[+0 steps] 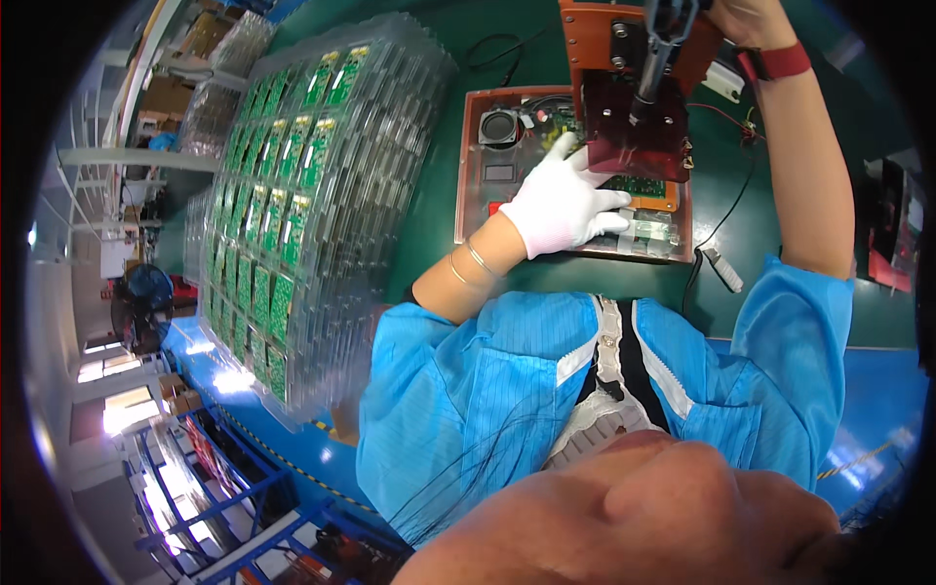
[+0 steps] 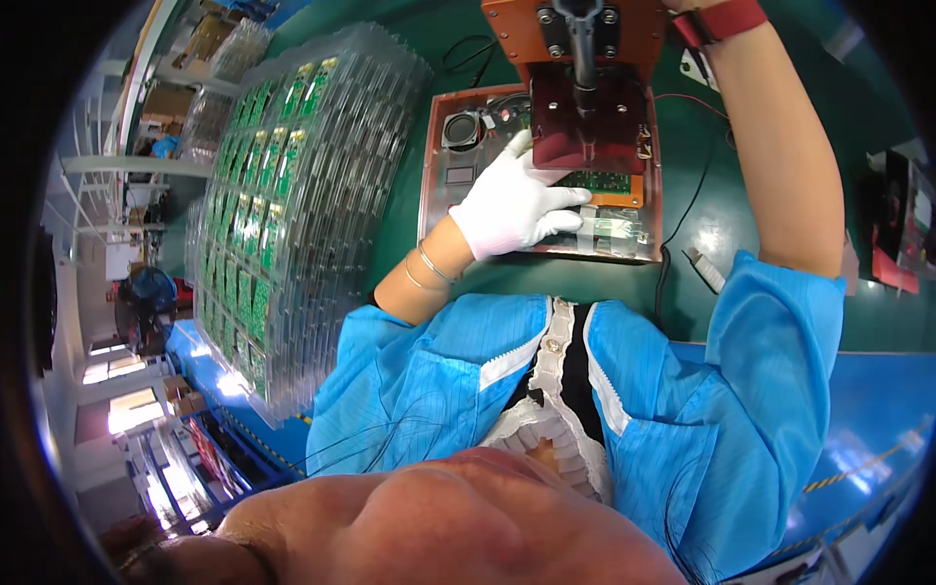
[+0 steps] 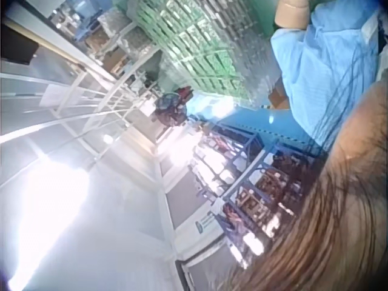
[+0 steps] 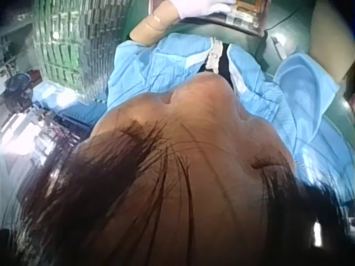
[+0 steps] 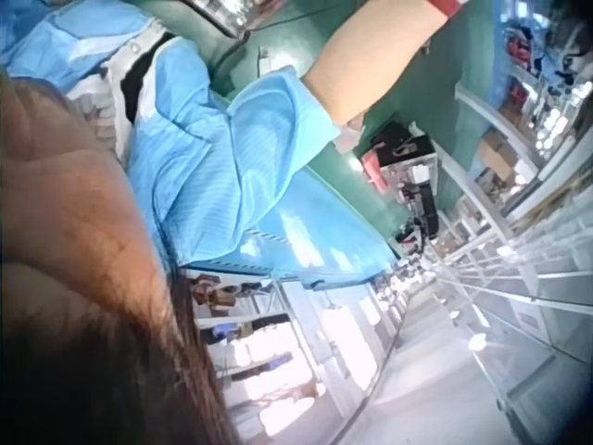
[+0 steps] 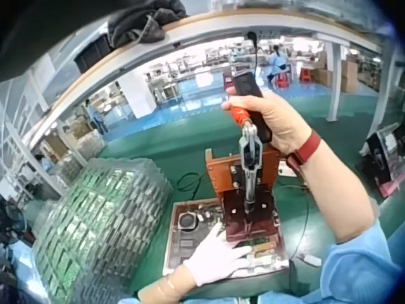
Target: Test and inspect printed circuit boards using a manual testing fixture at a workstation.
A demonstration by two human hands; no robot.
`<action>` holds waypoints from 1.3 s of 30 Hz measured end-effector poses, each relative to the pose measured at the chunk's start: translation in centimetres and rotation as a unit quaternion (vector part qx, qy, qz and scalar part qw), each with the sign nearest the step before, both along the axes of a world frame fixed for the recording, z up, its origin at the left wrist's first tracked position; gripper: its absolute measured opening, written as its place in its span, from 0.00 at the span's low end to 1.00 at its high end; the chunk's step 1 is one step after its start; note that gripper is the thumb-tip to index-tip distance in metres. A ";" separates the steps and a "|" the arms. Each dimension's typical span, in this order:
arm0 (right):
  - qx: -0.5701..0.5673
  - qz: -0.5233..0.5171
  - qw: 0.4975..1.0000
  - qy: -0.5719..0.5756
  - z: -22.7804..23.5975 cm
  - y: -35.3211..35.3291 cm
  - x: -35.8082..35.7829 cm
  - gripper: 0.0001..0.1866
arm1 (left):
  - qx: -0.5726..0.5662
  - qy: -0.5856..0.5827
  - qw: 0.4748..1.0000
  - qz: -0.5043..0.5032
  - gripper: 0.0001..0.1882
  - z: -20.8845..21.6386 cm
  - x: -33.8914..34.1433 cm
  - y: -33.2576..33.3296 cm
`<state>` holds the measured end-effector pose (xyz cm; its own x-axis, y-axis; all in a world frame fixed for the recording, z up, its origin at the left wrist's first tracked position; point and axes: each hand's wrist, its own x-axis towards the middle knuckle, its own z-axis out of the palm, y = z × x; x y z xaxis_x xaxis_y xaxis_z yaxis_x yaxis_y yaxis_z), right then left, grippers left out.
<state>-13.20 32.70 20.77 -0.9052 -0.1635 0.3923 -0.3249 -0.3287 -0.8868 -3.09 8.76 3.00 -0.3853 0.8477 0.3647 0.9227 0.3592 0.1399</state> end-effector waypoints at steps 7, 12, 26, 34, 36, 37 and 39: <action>0.011 -0.029 1.000 -0.004 -1.2 0.9 -0.7 0.20 | -0.020 -0.050 0.998 0.021 0.18 -0.3 0.0 0.0; 0.036 -0.096 0.991 -0.089 -1.5 2.3 -2.1 0.25 | -0.020 -0.058 0.998 -0.004 0.22 -0.7 -2.2 -0.3; 0.028 -0.023 0.998 -0.042 -1.6 2.4 -2.5 0.29 | 0.174 0.188 0.915 0.312 0.14 11.6 -10.1 -21.1; 0.039 -0.072 0.995 -0.050 -1.4 1.6 -1.8 0.27 | 0.141 0.083 0.729 0.664 0.15 10.3 -21.9 -34.0; 0.038 -0.077 0.995 -0.056 -1.2 1.3 -1.5 0.26 | 0.081 -0.005 0.720 0.689 0.15 9.7 -22.8 -33.4; 0.040 -0.076 0.995 -0.057 -1.2 1.2 -1.4 0.26 | 0.067 -0.006 0.722 0.688 0.17 9.5 -23.2 -32.7; 0.042 -0.077 0.995 -0.049 -1.1 1.2 -1.3 0.25 | 0.008 0.009 0.698 0.716 0.12 8.9 -23.1 -31.9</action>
<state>-14.49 33.89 19.64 -0.9553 -0.0493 0.2916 -0.2760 -0.2051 -0.9390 -26.20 -23.13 11.93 -0.8282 -0.4067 0.3856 -0.3795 0.9133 0.1481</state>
